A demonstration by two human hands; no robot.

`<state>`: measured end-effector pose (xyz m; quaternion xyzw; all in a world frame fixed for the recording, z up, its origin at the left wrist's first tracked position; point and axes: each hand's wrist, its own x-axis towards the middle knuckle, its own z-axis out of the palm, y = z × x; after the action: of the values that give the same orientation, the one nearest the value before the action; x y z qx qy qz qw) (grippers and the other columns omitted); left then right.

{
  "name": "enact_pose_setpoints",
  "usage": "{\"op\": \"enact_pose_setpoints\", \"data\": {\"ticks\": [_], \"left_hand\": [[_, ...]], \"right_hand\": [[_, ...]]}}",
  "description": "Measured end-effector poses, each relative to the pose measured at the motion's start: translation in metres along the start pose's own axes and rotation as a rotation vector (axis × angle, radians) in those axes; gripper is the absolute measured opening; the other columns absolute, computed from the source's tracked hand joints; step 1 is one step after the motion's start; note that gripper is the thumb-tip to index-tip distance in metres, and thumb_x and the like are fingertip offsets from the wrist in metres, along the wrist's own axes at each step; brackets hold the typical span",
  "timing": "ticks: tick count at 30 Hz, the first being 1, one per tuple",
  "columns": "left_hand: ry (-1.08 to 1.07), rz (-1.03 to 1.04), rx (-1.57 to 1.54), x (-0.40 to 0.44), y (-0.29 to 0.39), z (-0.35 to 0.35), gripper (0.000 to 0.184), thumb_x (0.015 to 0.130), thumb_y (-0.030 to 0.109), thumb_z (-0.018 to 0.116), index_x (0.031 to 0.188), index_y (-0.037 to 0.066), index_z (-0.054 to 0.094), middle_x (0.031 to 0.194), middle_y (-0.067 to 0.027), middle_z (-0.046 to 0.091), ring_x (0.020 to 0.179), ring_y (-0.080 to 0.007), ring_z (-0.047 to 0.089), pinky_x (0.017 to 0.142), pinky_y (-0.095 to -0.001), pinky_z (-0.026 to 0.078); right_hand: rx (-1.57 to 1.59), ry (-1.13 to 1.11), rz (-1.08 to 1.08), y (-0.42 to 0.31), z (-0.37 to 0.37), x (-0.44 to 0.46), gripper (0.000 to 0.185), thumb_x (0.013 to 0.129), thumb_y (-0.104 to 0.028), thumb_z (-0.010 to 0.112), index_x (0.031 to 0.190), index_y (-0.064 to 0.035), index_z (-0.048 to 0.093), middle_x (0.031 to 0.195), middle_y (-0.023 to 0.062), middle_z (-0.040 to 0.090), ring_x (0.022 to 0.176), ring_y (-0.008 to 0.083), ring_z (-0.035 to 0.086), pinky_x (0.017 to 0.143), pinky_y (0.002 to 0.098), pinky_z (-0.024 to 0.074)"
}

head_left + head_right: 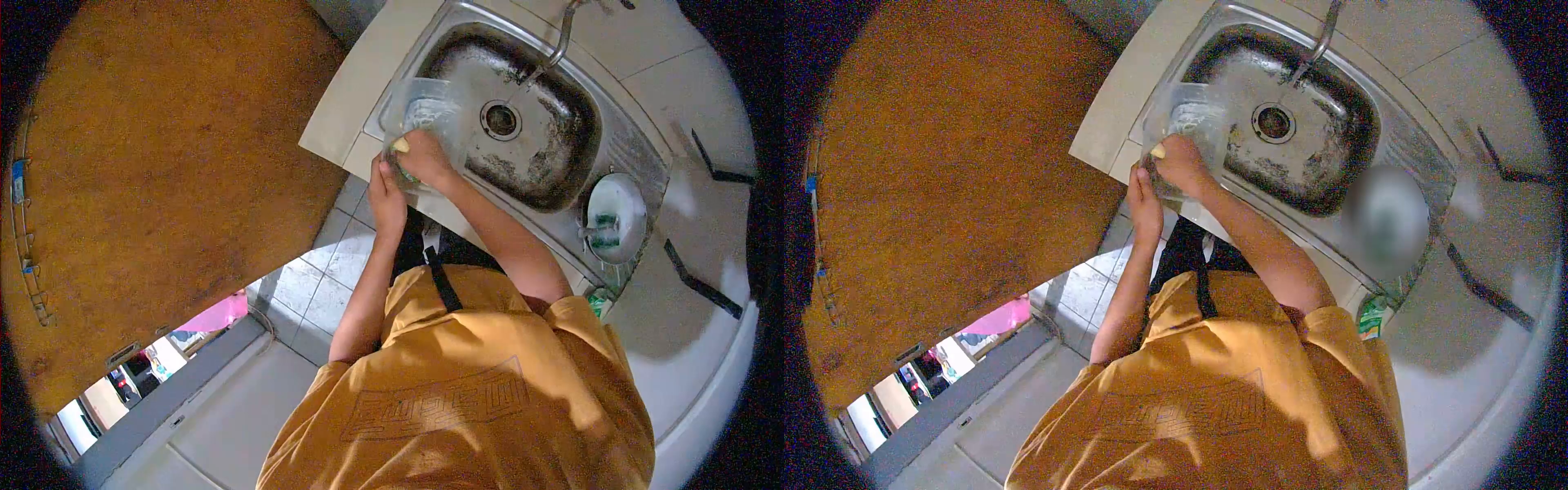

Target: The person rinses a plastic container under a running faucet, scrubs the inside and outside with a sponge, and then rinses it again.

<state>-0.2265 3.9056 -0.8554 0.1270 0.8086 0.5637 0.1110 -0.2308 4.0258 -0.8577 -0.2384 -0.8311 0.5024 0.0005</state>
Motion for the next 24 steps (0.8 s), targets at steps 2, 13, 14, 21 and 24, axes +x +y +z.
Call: {"op": "enact_pose_setpoints", "data": {"ticks": [2,13,14,21,24], "left_hand": [[-0.002,0.043,-0.013,-0.002,0.007,-0.005,0.034,0.099,0.027,0.034,0.115,0.003,0.050,0.099,-0.0199,0.060,0.094,-0.0301,0.059,0.081,-0.0366,0.044],[0.060,0.101,0.080,-0.022,-0.013,-0.023,0.034,0.099,0.026,0.033,0.111,0.000,0.051,0.090,-0.0200,0.061,0.082,-0.0327,0.059,0.074,-0.0383,0.044],[0.110,0.119,0.101,-0.022,-0.019,-0.023,0.034,0.099,0.026,0.033,0.111,0.000,0.051,0.090,-0.0200,0.061,0.082,-0.0335,0.060,0.074,-0.0384,0.045],[-0.029,-0.039,0.069,-0.017,-0.033,-0.031,0.036,0.098,0.026,0.034,0.117,0.000,0.050,0.097,-0.0239,0.061,0.092,-0.0381,0.059,0.078,-0.0400,0.045],[0.023,0.092,0.123,-0.012,-0.041,-0.026,0.038,0.098,0.026,0.035,0.119,-0.003,0.048,0.099,-0.0268,0.060,0.096,-0.0398,0.058,0.080,-0.0420,0.045]], "right_hand": [[-0.035,0.032,-0.012,0.002,0.005,0.001,0.020,0.067,-0.014,0.064,0.080,0.0011,0.066,0.085,0.0254,0.063,0.084,0.0403,0.061,0.076,0.0447,0.0482],[-0.224,-0.010,-0.123,0.019,0.036,0.002,0.023,0.070,-0.018,0.066,0.084,0.0008,0.064,0.088,0.0236,0.062,0.084,0.0395,0.060,0.076,0.0439,0.0474],[-0.224,-0.011,-0.122,0.018,0.038,0.002,0.023,0.070,-0.018,0.066,0.084,0.0008,0.064,0.088,0.0236,0.062,0.084,0.0395,0.060,0.076,0.0439,0.0474],[-0.107,0.239,-0.207,0.020,0.042,0.007,0.021,0.070,-0.014,0.066,0.087,-0.0008,0.064,0.086,0.0217,0.063,0.084,0.0376,0.061,0.074,0.0423,0.0478],[-0.034,0.329,-0.215,0.013,0.034,0.011,0.018,0.071,-0.012,0.065,0.086,-0.0006,0.064,0.081,0.0208,0.063,0.081,0.0370,0.062,0.072,0.0414,0.0482]]}}
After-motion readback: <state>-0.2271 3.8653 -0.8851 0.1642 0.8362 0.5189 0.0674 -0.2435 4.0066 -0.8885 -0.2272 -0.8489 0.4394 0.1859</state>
